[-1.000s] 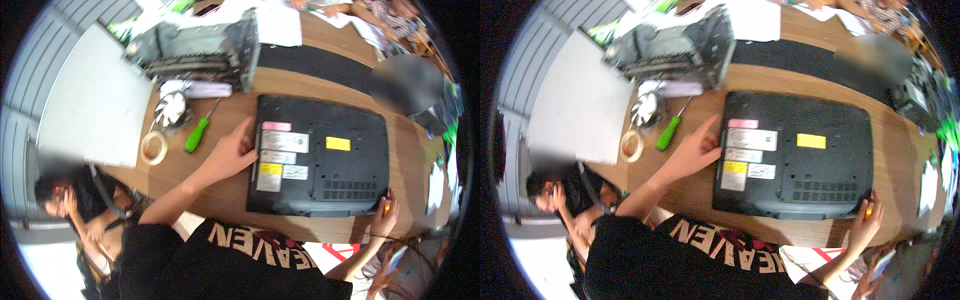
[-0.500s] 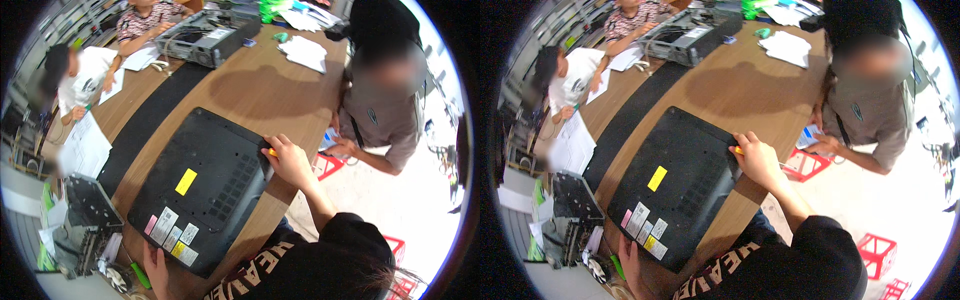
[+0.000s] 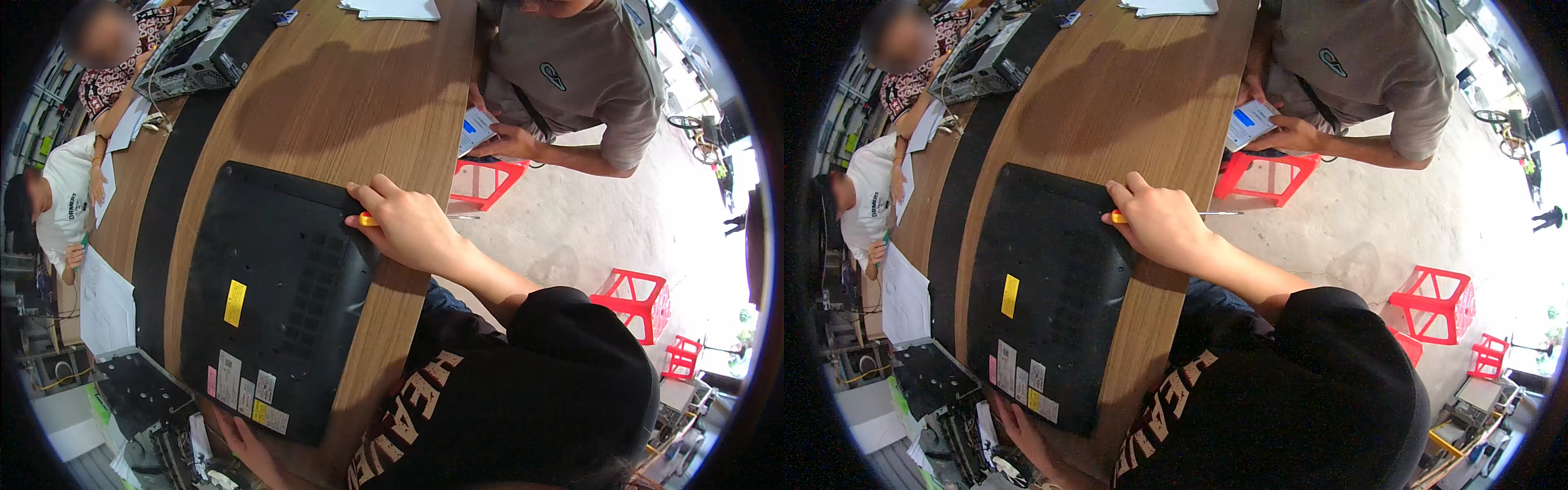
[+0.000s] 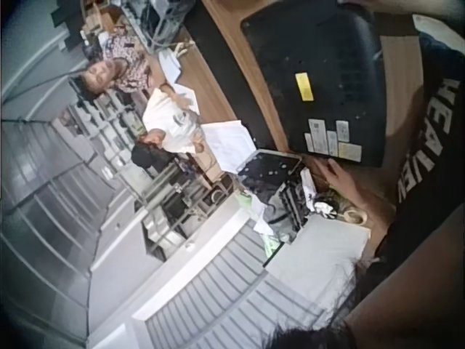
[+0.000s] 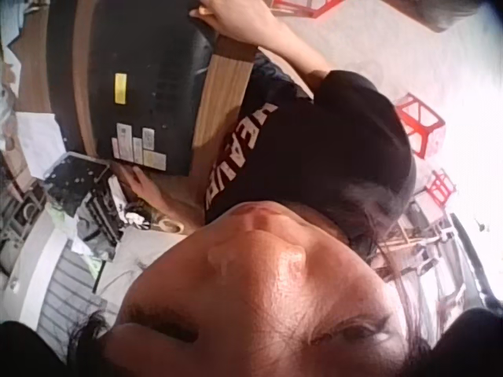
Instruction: The person uses a screwdriver to remove screws from the bottom of a laptop, then pulls out a modular component from the side of the device.
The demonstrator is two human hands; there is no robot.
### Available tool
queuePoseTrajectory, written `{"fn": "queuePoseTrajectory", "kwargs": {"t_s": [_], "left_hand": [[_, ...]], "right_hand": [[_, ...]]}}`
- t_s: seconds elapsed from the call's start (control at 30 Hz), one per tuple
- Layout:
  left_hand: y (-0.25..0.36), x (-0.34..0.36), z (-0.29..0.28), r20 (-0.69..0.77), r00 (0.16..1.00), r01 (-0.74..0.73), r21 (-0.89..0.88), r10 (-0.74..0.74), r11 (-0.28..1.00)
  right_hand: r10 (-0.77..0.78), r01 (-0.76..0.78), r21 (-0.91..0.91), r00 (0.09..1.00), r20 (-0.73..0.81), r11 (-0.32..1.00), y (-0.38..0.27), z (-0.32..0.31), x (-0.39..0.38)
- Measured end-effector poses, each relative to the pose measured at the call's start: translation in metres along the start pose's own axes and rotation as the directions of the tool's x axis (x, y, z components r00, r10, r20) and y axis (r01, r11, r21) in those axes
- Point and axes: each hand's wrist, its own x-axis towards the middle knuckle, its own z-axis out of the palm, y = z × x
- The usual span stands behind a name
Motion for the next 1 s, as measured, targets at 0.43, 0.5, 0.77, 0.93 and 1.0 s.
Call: {"fn": "queuePoseTrajectory", "kwargs": {"t_s": [0.43, 0.5, 0.77, 0.93, 1.0], "left_hand": [[0.0, -0.004, 0.008, -0.095, 0.993, -0.03, 0.324, 0.064, 0.946], [-0.004, -0.004, 0.005, -0.082, 0.991, -0.072, 0.35, 0.107, 0.934], [-0.005, 0.005, 0.012, -0.099, 0.986, -0.097, 0.292, 0.131, 0.952], [-0.003, 0.003, 0.015, -0.127, 0.983, -0.084, 0.328, 0.132, 0.941], [-0.003, 0.003, 0.017, -0.149, 0.979, -0.077, 0.352, 0.137, 0.933]], "right_hand": [[-0.023, 0.025, 0.102, 0.999, -0.026, 0.994, 0.006, 0.0, -0.002], [-0.02, 0.023, 0.085, 0.999, -0.029, 0.996, 0.005, 0.0, -0.002], [-0.033, 0.033, 0.079, 0.999, -0.005, 0.996, 0.013, -0.004, -0.002], [-0.033, 0.034, 0.15, 0.999, -0.01, 0.988, 0.016, -0.004, 0.001], [-0.015, 0.016, 0.196, 1.0, -0.004, 0.981, 0.016, -0.004, 0.0]]}}
